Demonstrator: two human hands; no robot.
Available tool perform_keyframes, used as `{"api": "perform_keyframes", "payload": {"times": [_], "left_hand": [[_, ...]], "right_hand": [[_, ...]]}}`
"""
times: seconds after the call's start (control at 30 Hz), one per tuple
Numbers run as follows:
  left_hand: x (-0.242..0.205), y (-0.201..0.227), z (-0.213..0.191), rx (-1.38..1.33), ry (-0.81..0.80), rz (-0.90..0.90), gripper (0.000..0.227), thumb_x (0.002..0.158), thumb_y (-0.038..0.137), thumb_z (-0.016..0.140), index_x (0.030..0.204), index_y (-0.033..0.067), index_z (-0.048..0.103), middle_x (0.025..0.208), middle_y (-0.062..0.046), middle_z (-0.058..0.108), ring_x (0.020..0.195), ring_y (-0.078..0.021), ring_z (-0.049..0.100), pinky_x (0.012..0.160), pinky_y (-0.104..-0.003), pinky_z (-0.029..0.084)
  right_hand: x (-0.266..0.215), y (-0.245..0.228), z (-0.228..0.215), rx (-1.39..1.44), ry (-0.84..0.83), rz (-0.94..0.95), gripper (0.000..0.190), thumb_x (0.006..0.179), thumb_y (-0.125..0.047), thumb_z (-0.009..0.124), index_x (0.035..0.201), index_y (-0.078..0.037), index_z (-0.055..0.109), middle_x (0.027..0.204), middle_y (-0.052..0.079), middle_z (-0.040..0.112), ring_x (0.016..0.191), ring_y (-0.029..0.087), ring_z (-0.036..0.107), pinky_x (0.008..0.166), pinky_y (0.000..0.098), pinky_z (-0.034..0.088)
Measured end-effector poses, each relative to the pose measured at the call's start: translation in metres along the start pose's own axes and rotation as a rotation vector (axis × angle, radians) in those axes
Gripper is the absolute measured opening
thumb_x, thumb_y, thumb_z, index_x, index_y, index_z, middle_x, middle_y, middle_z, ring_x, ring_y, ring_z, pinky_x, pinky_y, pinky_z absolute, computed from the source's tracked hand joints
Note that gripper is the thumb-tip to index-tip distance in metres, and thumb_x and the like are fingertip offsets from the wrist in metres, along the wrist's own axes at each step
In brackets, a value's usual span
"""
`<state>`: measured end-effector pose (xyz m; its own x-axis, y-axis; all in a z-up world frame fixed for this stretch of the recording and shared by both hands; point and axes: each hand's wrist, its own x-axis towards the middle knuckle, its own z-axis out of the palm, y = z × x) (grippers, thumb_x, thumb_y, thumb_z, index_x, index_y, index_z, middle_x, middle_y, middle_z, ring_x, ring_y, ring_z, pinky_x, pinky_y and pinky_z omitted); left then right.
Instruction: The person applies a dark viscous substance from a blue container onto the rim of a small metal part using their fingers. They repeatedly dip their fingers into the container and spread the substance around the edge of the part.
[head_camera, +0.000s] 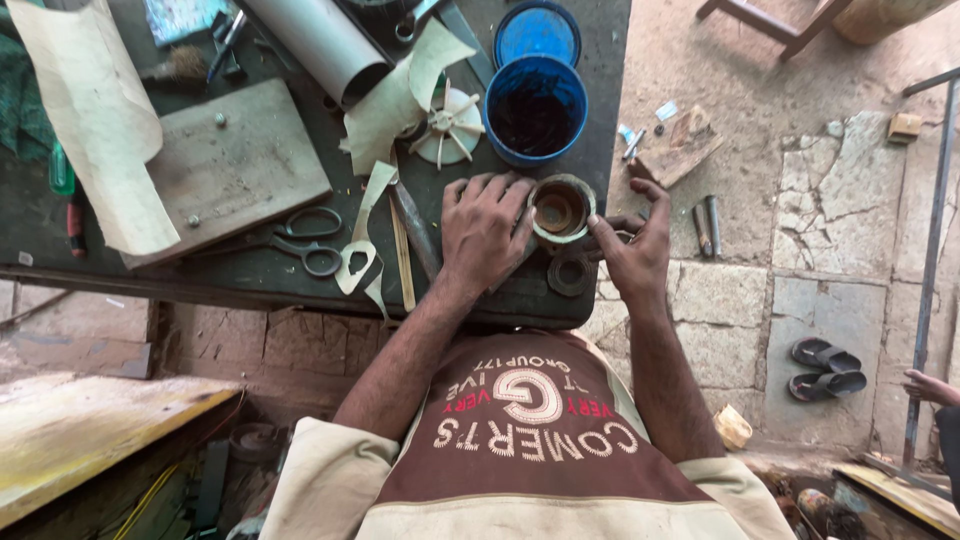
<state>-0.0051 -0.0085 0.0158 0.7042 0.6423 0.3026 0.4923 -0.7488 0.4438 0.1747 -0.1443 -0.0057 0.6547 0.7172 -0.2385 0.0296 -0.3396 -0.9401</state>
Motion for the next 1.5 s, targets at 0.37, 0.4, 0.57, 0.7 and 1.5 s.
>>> {"api": "perform_keyframes", "payload": {"times": [0.37, 0.4, 0.57, 0.7, 1.5], "left_hand": [[-0.003, -0.003, 0.005, 0.01, 0.003, 0.011, 0.031, 0.093, 0.018, 0.074, 0.121, 0.0088, 0.068, 0.118, -0.009, 0.071, 0.115, -0.0276, 0.063, 0.102, -0.048, 0.04], [-0.001, -0.006, 0.009, 0.007, 0.018, 0.019, 0.028, 0.094, 0.016, 0.074, 0.121, 0.0084, 0.069, 0.119, -0.008, 0.071, 0.115, -0.027, 0.064, 0.103, -0.048, 0.04], [-0.004, -0.009, 0.015, -0.008, 0.023, 0.019, 0.022, 0.094, 0.011, 0.073, 0.117, 0.0112, 0.072, 0.12, -0.004, 0.071, 0.117, -0.0242, 0.064, 0.104, -0.048, 0.04], [-0.006, -0.01, 0.015, -0.015, 0.028, 0.032, 0.021, 0.096, 0.012, 0.073, 0.117, 0.0131, 0.074, 0.122, -0.004, 0.071, 0.119, -0.0234, 0.064, 0.105, -0.047, 0.04], [0.002, 0.002, -0.004, 0.004, -0.066, -0.003, 0.026, 0.091, 0.027, 0.075, 0.114, 0.016, 0.077, 0.121, -0.003, 0.07, 0.118, -0.0244, 0.061, 0.105, -0.05, 0.038]], "right_hand": [[-0.003, 0.019, -0.005, 0.017, -0.035, -0.189, 0.066, 0.1, 0.005, 0.075, 0.151, -0.002, 0.033, 0.113, 0.018, 0.066, 0.09, 0.028, 0.077, 0.071, 0.037, 0.068], [-0.001, 0.021, -0.005, 0.085, -0.033, -0.065, 0.067, 0.1, 0.004, 0.073, 0.153, -0.003, 0.032, 0.103, 0.012, 0.074, 0.085, 0.024, 0.078, 0.067, 0.0353, 0.069], [0.0, 0.02, -0.005, 0.079, -0.051, -0.115, 0.065, 0.102, 0.005, 0.074, 0.151, -0.003, 0.032, 0.093, 0.017, 0.075, 0.082, 0.026, 0.079, 0.069, 0.0357, 0.07], [0.0, 0.019, -0.004, 0.117, -0.07, -0.115, 0.064, 0.104, 0.005, 0.072, 0.152, -0.002, 0.029, 0.093, 0.018, 0.075, 0.081, 0.027, 0.08, 0.068, 0.036, 0.07], [0.002, 0.005, 0.003, -0.098, 0.017, -0.061, 0.07, 0.093, -0.001, 0.076, 0.148, -0.001, 0.032, 0.084, 0.016, 0.075, 0.076, 0.024, 0.078, 0.064, 0.0338, 0.066]]}}
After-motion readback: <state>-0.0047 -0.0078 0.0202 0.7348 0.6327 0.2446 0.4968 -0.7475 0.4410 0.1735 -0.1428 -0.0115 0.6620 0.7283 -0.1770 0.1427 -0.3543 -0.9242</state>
